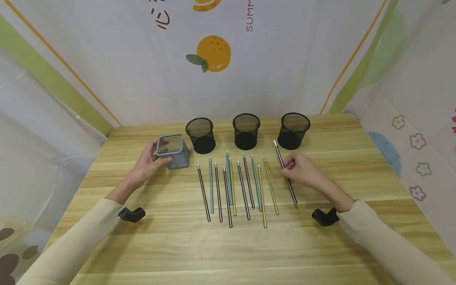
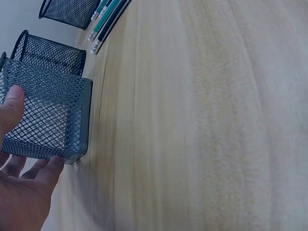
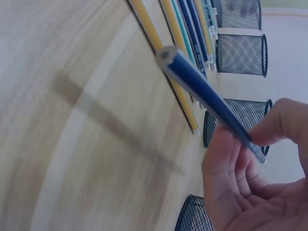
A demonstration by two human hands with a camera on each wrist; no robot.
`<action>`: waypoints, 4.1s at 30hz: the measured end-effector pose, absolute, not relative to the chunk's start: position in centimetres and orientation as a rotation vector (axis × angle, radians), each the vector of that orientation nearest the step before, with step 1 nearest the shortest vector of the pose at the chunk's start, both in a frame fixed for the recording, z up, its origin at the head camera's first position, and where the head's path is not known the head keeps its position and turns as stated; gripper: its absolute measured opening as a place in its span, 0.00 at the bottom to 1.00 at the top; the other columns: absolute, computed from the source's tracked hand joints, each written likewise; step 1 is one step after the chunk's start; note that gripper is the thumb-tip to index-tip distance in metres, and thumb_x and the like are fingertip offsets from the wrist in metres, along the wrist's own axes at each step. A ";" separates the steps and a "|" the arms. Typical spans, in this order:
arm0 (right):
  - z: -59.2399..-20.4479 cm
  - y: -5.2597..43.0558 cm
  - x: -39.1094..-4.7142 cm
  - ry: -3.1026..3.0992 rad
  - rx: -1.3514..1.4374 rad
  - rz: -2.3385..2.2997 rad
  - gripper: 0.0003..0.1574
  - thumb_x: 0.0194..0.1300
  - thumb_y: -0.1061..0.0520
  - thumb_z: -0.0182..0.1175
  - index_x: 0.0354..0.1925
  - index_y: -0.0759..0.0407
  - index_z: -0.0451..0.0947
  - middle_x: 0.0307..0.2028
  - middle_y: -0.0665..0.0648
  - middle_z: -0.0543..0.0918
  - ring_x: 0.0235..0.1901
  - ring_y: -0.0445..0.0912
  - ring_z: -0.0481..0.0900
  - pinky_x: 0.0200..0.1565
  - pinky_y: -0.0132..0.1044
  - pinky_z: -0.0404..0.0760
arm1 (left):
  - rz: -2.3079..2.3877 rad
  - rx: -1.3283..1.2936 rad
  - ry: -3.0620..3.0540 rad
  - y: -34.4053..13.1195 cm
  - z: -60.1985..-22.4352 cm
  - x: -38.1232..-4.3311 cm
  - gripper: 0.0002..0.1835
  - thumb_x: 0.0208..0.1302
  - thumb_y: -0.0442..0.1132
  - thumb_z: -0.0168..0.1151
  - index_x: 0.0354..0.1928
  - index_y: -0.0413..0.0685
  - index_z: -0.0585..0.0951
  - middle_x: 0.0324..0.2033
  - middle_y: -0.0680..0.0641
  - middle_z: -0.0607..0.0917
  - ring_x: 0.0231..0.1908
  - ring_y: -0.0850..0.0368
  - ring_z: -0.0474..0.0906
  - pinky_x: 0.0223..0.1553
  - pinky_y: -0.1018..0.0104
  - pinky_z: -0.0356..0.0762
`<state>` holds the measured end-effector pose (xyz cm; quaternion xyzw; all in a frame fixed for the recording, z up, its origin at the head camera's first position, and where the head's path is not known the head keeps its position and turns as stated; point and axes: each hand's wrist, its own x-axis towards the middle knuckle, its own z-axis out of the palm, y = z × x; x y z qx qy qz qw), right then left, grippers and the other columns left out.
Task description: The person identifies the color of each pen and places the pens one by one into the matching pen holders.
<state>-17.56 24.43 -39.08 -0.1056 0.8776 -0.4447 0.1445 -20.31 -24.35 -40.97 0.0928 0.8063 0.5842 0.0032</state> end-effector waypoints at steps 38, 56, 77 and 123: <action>-38.0 26.3 -18.8 2.125 -0.471 -2.174 0.05 0.69 0.77 0.53 0.42 0.77 0.67 0.33 0.57 0.81 0.30 0.45 0.84 0.35 0.38 0.87 | 1.780 0.344 2.572 -24.1 -40.8 -20.2 0.42 0.67 0.24 0.64 0.77 0.35 0.53 0.72 0.31 0.59 0.73 0.38 0.53 0.72 0.47 0.55; -35.3 27.2 -20.2 2.142 -0.491 -2.361 0.06 0.68 0.77 0.52 0.39 0.71 0.71 0.32 0.59 0.83 0.29 0.46 0.85 0.35 0.33 0.86 | 1.773 0.357 2.587 -24.0 -40.9 -20.2 0.40 0.67 0.24 0.64 0.76 0.34 0.54 0.72 0.32 0.61 0.73 0.37 0.54 0.72 0.47 0.56; -33.6 28.4 -21.6 2.235 -0.459 -2.553 0.06 0.67 0.78 0.52 0.39 0.71 0.70 0.31 0.59 0.81 0.29 0.46 0.84 0.35 0.32 0.86 | 1.764 0.347 2.580 -24.2 -41.2 -20.3 0.39 0.68 0.24 0.63 0.75 0.32 0.53 0.72 0.32 0.60 0.72 0.34 0.55 0.70 0.45 0.60; -36.9 29.4 -24.4 2.789 0.021 -2.419 0.07 0.65 0.72 0.60 0.36 0.63 0.74 0.34 0.53 0.78 0.31 0.38 0.80 0.36 0.21 0.80 | 1.755 0.324 2.556 -24.1 -41.2 -20.2 0.40 0.70 0.26 0.62 0.77 0.35 0.51 0.73 0.34 0.58 0.71 0.30 0.56 0.63 0.45 0.71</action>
